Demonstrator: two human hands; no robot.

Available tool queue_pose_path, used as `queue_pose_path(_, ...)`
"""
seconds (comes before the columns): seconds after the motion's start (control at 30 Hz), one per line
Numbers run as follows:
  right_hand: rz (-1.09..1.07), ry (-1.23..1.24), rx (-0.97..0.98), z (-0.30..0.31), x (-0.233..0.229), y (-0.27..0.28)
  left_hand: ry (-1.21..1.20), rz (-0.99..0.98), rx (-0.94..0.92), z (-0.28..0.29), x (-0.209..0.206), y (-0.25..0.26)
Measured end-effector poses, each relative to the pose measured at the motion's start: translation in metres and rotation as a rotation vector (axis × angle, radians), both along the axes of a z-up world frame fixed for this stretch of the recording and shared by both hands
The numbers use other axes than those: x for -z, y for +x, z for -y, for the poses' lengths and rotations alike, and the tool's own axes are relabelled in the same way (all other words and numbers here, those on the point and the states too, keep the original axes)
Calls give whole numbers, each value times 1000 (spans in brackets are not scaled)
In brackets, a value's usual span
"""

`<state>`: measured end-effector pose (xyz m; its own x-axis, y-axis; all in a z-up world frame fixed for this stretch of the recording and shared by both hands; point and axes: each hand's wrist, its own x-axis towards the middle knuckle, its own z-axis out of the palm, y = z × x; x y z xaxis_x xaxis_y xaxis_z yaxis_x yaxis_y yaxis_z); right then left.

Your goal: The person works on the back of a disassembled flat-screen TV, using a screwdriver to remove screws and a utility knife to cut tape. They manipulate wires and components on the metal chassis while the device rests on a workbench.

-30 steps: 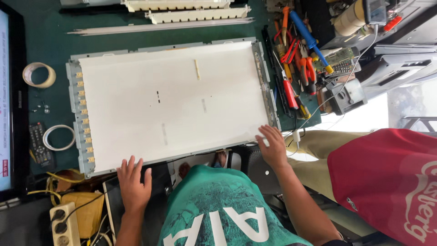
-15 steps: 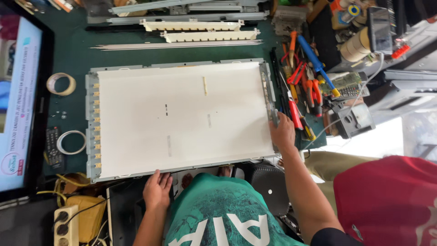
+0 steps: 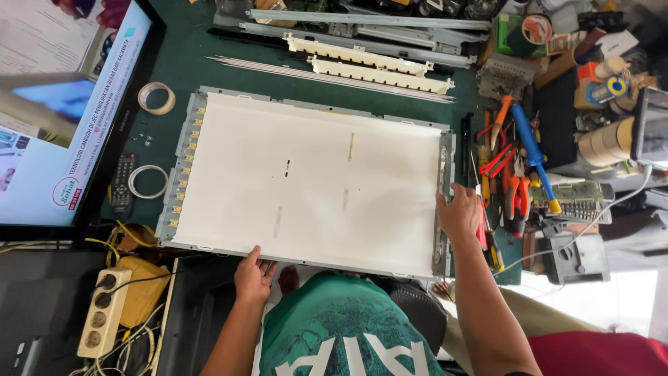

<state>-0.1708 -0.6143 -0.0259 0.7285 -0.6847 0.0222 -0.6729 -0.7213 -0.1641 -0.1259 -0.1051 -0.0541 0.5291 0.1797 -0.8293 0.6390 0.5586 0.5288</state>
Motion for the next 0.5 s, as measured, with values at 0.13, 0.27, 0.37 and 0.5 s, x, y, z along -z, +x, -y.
queue_pose_path(0.13, 83, 190, -215, -3, -23, 72, 10, -14, 57, 13, -3, -8)
queue_pose_path(0.27, 85, 181, -489, -12, -50, 156, 47, -18, 80, 32, -11, -16)
queue_pose_path(0.37, -89, 357, -567, -15, -64, 215, 112, -61, 8, 44, -39, -13)
queue_pose_path(0.5, -297, 318, -643, -16, -57, 259, 109, -26, -2, 37, -25, -11)
